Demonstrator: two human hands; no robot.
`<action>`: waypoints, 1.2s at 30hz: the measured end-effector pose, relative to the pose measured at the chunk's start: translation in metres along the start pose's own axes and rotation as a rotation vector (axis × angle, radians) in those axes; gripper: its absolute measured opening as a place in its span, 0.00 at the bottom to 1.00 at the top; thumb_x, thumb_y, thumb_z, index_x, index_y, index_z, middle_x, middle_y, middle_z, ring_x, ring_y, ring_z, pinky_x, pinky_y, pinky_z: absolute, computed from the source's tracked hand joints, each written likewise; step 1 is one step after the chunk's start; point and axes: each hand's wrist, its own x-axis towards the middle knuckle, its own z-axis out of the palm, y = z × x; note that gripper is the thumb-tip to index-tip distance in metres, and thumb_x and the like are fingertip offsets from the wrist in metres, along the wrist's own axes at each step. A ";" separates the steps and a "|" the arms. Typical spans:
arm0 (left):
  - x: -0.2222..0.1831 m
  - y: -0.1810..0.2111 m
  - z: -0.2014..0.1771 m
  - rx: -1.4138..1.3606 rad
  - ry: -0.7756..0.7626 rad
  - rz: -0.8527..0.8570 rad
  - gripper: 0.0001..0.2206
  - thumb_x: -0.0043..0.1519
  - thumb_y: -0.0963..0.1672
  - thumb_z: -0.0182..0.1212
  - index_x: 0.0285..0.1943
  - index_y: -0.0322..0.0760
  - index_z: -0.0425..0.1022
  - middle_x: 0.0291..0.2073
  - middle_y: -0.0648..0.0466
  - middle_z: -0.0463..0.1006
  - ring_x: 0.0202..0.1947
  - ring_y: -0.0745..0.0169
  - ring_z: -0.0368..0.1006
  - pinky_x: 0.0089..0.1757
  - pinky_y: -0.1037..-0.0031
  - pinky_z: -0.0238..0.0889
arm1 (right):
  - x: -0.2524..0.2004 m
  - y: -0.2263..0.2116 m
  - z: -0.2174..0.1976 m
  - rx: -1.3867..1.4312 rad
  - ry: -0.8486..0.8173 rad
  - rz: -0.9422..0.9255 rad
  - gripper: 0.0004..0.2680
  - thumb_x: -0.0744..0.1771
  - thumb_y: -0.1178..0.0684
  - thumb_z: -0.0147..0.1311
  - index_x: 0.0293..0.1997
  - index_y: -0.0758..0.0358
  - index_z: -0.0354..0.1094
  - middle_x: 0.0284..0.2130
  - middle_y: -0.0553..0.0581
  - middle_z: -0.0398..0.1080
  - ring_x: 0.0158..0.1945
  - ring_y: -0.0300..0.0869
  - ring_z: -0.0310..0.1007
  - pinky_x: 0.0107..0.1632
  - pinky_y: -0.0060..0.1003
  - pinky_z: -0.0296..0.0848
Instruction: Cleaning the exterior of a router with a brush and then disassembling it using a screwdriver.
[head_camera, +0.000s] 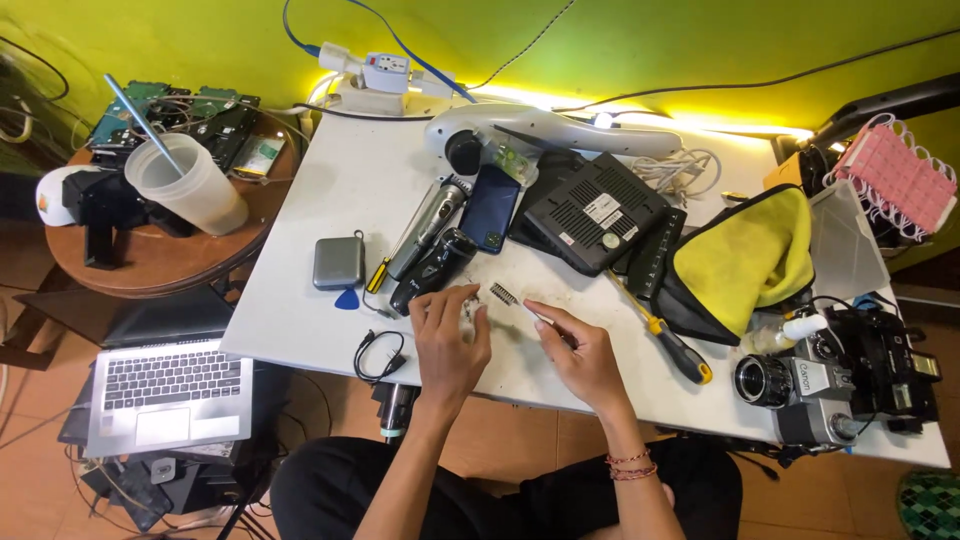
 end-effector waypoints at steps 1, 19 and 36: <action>0.000 0.001 -0.002 0.001 0.001 -0.001 0.11 0.56 0.38 0.68 0.47 0.39 0.81 0.39 0.55 0.79 0.46 0.52 0.70 0.48 0.67 0.64 | 0.000 -0.003 0.000 0.000 -0.002 0.000 0.12 0.68 0.58 0.52 0.57 0.53 0.77 0.12 0.56 0.68 0.18 0.36 0.61 0.26 0.30 0.67; -0.005 -0.012 0.000 -0.149 -0.094 -0.007 0.13 0.57 0.49 0.74 0.47 0.43 0.84 0.32 0.56 0.83 0.42 0.57 0.70 0.44 0.71 0.63 | 0.002 -0.006 0.000 0.014 -0.049 -0.033 0.10 0.66 0.59 0.56 0.51 0.54 0.80 0.09 0.57 0.67 0.16 0.35 0.59 0.25 0.30 0.61; -0.005 -0.011 0.001 -0.116 -0.081 -0.044 0.08 0.64 0.38 0.61 0.47 0.40 0.84 0.30 0.54 0.83 0.42 0.55 0.71 0.43 0.71 0.62 | -0.003 -0.004 -0.001 0.012 -0.063 -0.015 0.11 0.66 0.58 0.56 0.51 0.54 0.80 0.10 0.58 0.68 0.17 0.35 0.58 0.26 0.30 0.62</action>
